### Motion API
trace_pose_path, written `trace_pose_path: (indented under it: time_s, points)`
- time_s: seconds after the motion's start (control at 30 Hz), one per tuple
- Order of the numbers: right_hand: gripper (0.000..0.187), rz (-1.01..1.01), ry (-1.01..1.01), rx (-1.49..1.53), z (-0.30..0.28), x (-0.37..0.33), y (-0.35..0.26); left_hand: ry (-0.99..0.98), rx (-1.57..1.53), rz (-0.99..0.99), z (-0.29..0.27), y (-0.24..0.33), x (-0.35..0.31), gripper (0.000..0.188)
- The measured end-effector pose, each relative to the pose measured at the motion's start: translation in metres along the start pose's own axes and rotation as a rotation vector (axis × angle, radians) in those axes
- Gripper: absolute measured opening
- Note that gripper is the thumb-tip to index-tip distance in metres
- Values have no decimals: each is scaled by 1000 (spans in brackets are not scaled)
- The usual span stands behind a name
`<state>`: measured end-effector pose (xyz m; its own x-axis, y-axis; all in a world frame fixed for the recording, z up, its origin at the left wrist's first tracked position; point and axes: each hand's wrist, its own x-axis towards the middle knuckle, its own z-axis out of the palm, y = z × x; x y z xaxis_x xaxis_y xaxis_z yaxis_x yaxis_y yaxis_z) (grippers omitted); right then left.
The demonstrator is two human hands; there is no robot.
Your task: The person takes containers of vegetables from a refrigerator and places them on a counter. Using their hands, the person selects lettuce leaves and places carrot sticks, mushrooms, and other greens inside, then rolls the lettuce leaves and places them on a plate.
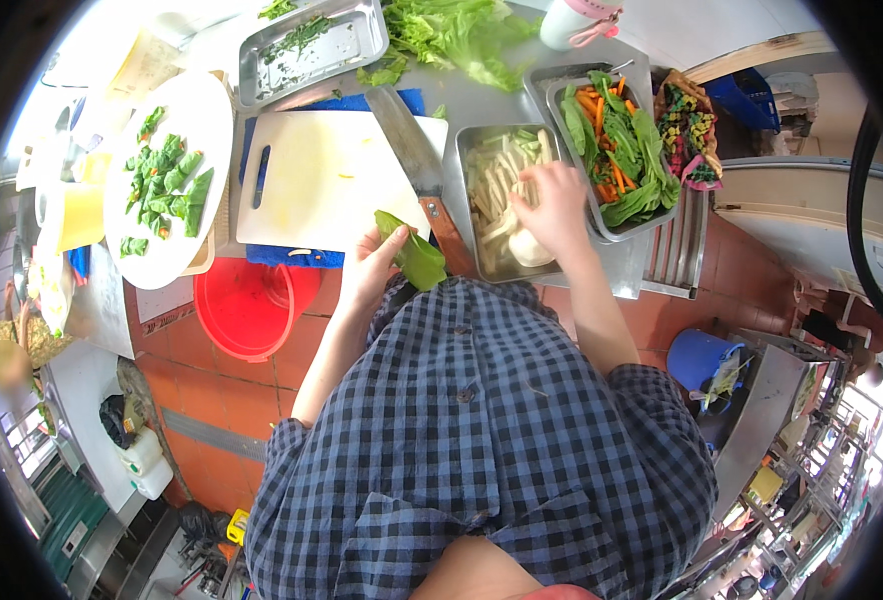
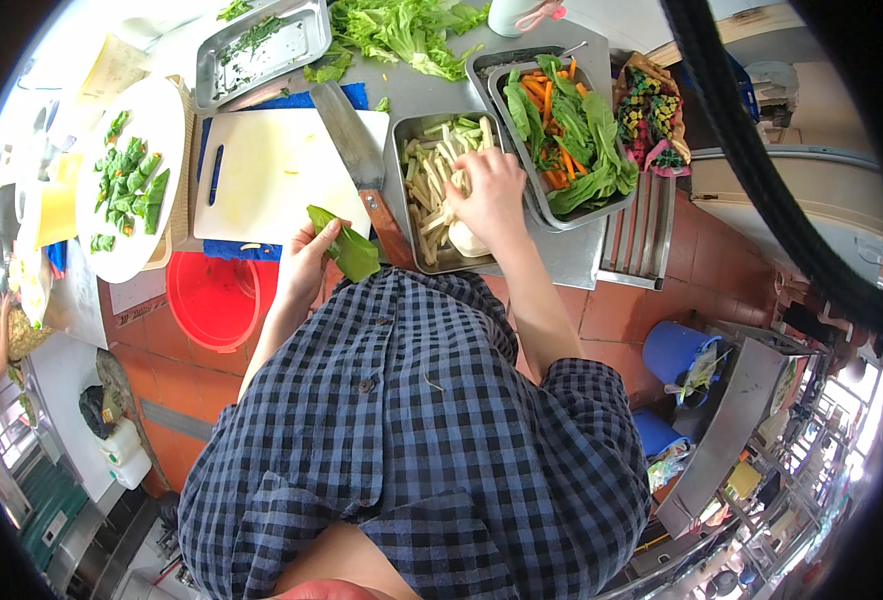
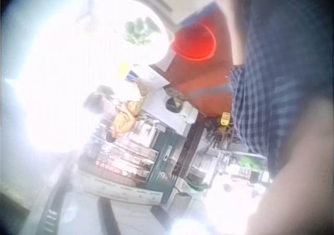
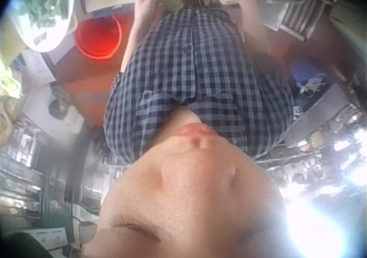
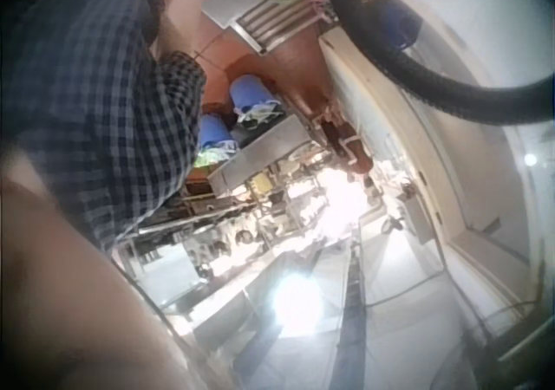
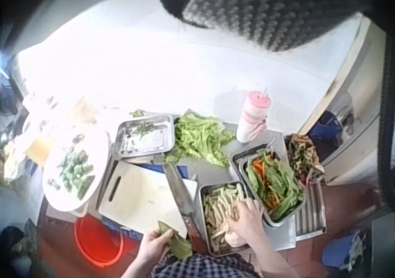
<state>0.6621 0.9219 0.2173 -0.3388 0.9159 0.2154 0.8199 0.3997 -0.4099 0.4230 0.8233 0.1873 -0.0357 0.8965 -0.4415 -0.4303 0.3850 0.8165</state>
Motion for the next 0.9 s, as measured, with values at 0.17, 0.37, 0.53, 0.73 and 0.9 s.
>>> trace_pose_path:
  time_s: [0.17,0.37,0.53,0.73,0.9]
  points:
    - [21,-270,-95,-93,31,-1,-12,-36,-106,-78,13,10,-1,21]
    - [17,-96,-223,247,20,8,-7,-36,-269,-101,19,16,-4,24]
    - [20,341,-178,1103,-7,10,6,-21,-309,-142,14,9,2,23]
    - [19,505,-95,1568,-23,6,2,-90,-103,-13,28,10,9,26]
    - [10,301,-266,1385,-23,-12,-56,-125,184,134,50,8,22,30]
